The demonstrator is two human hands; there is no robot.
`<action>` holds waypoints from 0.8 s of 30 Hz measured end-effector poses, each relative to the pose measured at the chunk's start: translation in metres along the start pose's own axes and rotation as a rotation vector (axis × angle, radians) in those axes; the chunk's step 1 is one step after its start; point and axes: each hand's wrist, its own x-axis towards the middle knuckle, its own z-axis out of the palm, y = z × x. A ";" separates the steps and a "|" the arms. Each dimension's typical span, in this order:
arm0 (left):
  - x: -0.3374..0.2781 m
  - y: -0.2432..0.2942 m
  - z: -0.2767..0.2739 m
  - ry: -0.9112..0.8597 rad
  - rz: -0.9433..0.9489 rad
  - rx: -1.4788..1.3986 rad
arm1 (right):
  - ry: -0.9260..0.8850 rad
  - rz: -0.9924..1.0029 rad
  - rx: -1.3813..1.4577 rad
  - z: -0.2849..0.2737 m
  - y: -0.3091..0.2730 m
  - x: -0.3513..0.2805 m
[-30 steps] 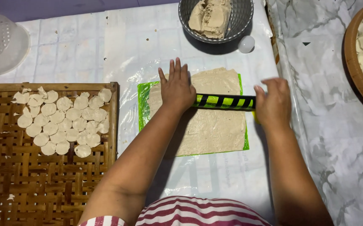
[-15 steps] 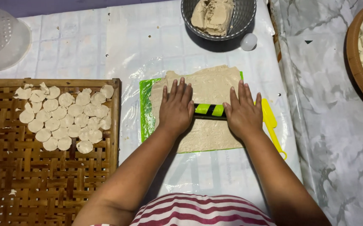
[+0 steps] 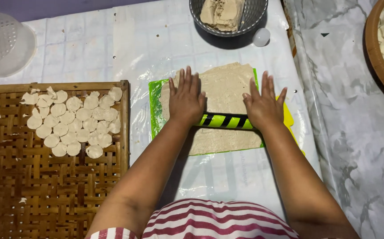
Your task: Rolling out and flattening dough for pastry preparation on a workstation.
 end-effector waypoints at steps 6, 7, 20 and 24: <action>-0.035 -0.005 0.008 -0.114 0.064 -0.011 | -0.156 -0.011 0.009 0.007 0.001 -0.035; -0.044 -0.004 0.008 -0.114 0.065 -0.012 | -0.155 -0.010 0.008 0.008 0.001 -0.042; -0.134 0.002 0.003 0.032 0.178 -0.008 | 0.059 -0.157 -0.040 0.004 -0.003 -0.126; -0.156 0.006 0.000 -0.013 0.173 0.005 | 0.079 -0.170 0.016 0.003 -0.004 -0.150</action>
